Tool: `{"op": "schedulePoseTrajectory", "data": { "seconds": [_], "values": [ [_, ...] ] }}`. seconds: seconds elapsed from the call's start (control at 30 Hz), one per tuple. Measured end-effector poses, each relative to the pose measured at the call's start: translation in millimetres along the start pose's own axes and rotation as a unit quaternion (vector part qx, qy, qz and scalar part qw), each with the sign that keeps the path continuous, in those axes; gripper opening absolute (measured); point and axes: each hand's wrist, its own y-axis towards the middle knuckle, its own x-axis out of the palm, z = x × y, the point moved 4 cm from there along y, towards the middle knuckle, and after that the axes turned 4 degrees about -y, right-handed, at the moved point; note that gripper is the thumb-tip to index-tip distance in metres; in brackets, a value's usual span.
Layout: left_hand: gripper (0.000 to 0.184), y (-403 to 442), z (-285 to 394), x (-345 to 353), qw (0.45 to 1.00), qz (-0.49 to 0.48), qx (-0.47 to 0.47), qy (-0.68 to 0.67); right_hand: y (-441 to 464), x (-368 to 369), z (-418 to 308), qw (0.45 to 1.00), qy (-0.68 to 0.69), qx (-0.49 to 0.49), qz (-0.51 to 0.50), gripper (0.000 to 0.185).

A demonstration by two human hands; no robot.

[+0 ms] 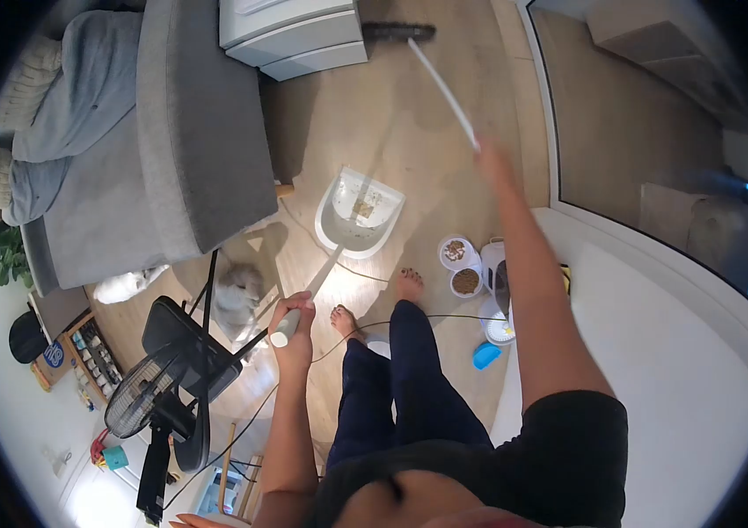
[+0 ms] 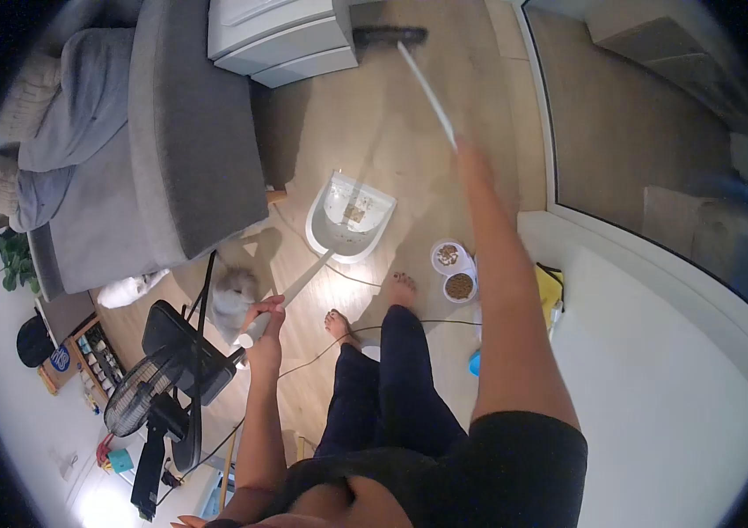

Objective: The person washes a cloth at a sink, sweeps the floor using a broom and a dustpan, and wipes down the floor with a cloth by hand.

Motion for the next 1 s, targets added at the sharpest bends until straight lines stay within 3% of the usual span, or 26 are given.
{"op": "schedulePoseTrajectory", "data": {
  "seconds": [0.1,0.17,0.3,0.33,0.37,0.4,0.47,0.5,0.53,0.57,0.67,0.8,0.9,1.0],
  "values": [
    [0.005,1,5,1,0.999,-0.013,0.016,0.027,-178,8,33,0.998,0.007,0.045,-0.033,0.042],
    [0.005,2,2,0,1.000,-0.019,0.011,0.008,-268,1,43,0.984,0.010,0.106,-0.146,0.050],
    [0.005,-3,4,1,0.999,-0.028,0.017,0.020,-356,-20,66,0.980,0.027,0.101,-0.170,0.050],
    [0.005,-4,2,3,1.000,-0.025,0.010,0.006,-357,-31,68,0.991,0.048,0.047,-0.112,0.049],
    [0.005,-5,5,5,0.999,-0.033,0.014,0.005,-354,-54,54,0.996,0.068,-0.009,-0.055,0.048],
    [0.005,-6,11,7,1.000,-0.023,0.018,-0.004,-345,-68,55,0.979,0.079,0.095,-0.160,0.048],
    [0.005,-4,22,11,0.999,-0.019,0.036,-0.019,-302,-82,64,0.982,0.039,0.110,-0.147,0.049],
    [0.005,-3,24,15,0.999,-0.024,0.037,-0.017,-271,-90,65,0.983,0.033,0.127,-0.126,0.047],
    [0.005,-1,24,17,0.999,-0.030,0.040,0.002,-235,-87,76,0.998,0.023,0.053,-0.033,0.045],
    [0.006,1,24,20,0.998,-0.034,0.043,0.023,-195,-94,77,0.995,-0.019,0.097,-0.022,0.043],
    [0.008,9,13,23,0.996,-0.047,0.073,0.021,-71,-113,81,0.994,-0.058,0.052,0.077,0.038],
    [0.006,16,28,30,0.995,-0.060,0.070,0.045,56,-118,94,0.988,-0.072,0.088,0.106,0.036],
    [0.005,21,27,36,0.990,-0.097,0.088,0.051,93,-113,103,0.982,-0.054,0.135,0.118,0.036],
    [0.006,22,34,44,0.994,-0.078,0.061,0.037,59,-87,118,0.987,-0.005,0.130,0.091,0.037]
  ]
}}
